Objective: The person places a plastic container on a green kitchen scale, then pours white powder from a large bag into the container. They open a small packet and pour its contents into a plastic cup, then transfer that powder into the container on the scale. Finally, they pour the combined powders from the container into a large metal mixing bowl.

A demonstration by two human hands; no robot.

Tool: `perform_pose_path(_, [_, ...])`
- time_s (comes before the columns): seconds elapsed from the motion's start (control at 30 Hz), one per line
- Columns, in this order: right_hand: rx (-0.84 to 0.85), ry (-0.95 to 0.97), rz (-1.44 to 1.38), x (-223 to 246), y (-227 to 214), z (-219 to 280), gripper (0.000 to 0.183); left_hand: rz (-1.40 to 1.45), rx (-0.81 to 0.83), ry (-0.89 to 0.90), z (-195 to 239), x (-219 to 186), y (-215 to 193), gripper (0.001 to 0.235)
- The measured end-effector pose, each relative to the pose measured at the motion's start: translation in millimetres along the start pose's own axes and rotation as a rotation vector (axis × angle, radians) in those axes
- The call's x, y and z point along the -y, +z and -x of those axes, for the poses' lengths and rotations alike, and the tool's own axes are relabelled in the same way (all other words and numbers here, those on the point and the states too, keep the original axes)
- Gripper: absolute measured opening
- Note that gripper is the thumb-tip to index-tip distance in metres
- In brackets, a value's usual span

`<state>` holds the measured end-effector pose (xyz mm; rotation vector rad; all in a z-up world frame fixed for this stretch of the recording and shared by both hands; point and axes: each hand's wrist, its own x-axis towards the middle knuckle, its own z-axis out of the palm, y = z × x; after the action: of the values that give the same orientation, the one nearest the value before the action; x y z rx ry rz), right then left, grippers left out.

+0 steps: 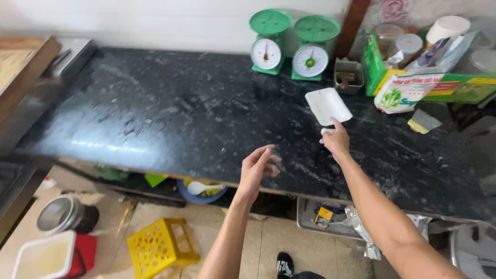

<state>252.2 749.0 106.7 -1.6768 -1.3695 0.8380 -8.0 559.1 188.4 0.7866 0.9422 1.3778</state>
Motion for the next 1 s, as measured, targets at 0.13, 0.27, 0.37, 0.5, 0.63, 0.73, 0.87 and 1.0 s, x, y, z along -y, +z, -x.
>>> perform_pose_path(0.13, [0.020,-0.181,0.225,-15.4,2.0,-33.3,0.047,-0.027,0.044,-0.085,-96.8,-4.8,29.7,0.046])
perform_pose_path(0.27, [-0.058,-0.268,0.343,-12.0,-4.7,-29.7,0.038,0.153,0.123,-0.167,-211.2,6.9,49.2,0.053])
perform_pose_path(0.37, [-0.058,-0.182,0.268,-1.3,-30.6,-9.6,0.030,0.298,0.193,-0.177,-308.8,25.0,55.5,0.054])
perform_pose_path(0.5, [-0.066,-0.165,0.177,29.1,-79.3,17.7,0.032,0.340,0.174,-0.229,-432.1,43.6,77.9,0.057])
perform_pose_path(0.63, [-0.183,-0.101,0.109,44.6,-113.8,44.9,0.033,0.418,0.076,-0.195,-526.6,61.5,103.8,0.057])
perform_pose_path(0.73, [-0.256,-0.123,0.034,49.4,-125.0,54.4,0.030,0.493,-0.004,-0.106,-572.9,65.2,116.8,0.060])
perform_pose_path(0.87, [-0.290,-0.090,0.063,55.6,-131.1,55.8,0.030,0.546,-0.035,0.047,-578.1,69.0,127.5,0.060])
perform_pose_path(1.0, [-0.225,-0.137,0.010,73.5,-122.9,23.0,0.028,0.534,0.022,0.099,-528.4,56.5,111.1,0.063])
